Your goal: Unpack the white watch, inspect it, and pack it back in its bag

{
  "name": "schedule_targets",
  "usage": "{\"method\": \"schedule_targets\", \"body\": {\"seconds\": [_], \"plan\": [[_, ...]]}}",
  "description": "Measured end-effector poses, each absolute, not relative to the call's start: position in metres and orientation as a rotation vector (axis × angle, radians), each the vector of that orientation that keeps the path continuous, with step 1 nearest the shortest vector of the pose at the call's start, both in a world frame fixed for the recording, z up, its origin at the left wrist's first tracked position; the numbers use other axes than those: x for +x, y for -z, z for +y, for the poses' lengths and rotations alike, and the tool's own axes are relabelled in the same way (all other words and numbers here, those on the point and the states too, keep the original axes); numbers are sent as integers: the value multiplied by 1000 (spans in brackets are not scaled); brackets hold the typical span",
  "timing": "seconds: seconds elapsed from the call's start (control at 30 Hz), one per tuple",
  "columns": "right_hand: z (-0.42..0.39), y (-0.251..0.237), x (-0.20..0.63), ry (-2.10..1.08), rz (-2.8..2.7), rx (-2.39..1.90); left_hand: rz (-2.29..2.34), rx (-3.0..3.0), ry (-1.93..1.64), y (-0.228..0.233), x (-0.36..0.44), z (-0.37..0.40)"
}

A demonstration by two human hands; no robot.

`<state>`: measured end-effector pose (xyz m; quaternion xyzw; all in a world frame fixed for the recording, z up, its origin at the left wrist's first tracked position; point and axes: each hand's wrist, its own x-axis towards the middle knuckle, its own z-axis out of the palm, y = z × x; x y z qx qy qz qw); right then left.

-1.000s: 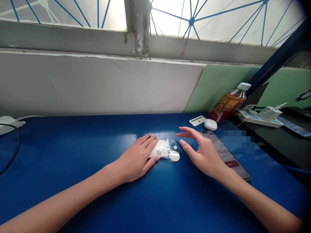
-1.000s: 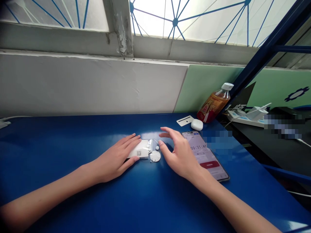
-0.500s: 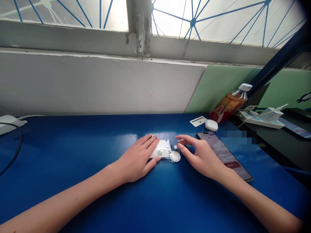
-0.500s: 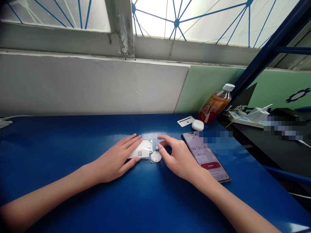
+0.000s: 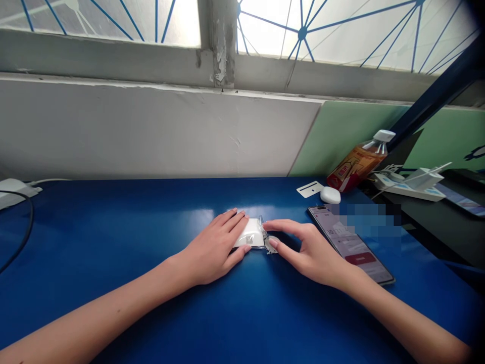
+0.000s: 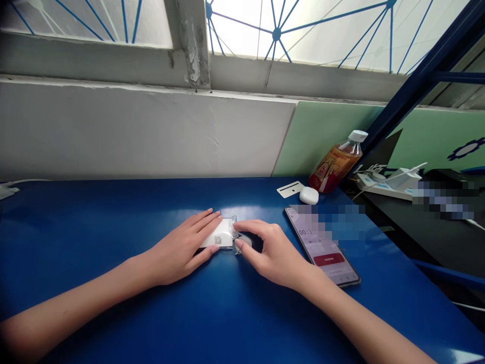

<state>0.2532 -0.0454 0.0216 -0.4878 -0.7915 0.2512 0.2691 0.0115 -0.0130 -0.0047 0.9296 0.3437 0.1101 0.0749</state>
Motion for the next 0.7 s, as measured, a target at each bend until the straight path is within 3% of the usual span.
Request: {"method": "schedule_targets", "body": {"seconds": [0.2, 0.5, 0.7], "plan": [[-45, -9, 252, -398, -2305, -1159, 1025, 2793, -332, 4, 13, -13], [-43, -3, 250, -494, -2142, -1190, 1018, 2801, -357, 5, 12, -13], [-43, 0, 249, -370, -2212, -1187, 1004, 2812, -368, 4, 13, -14]]}}
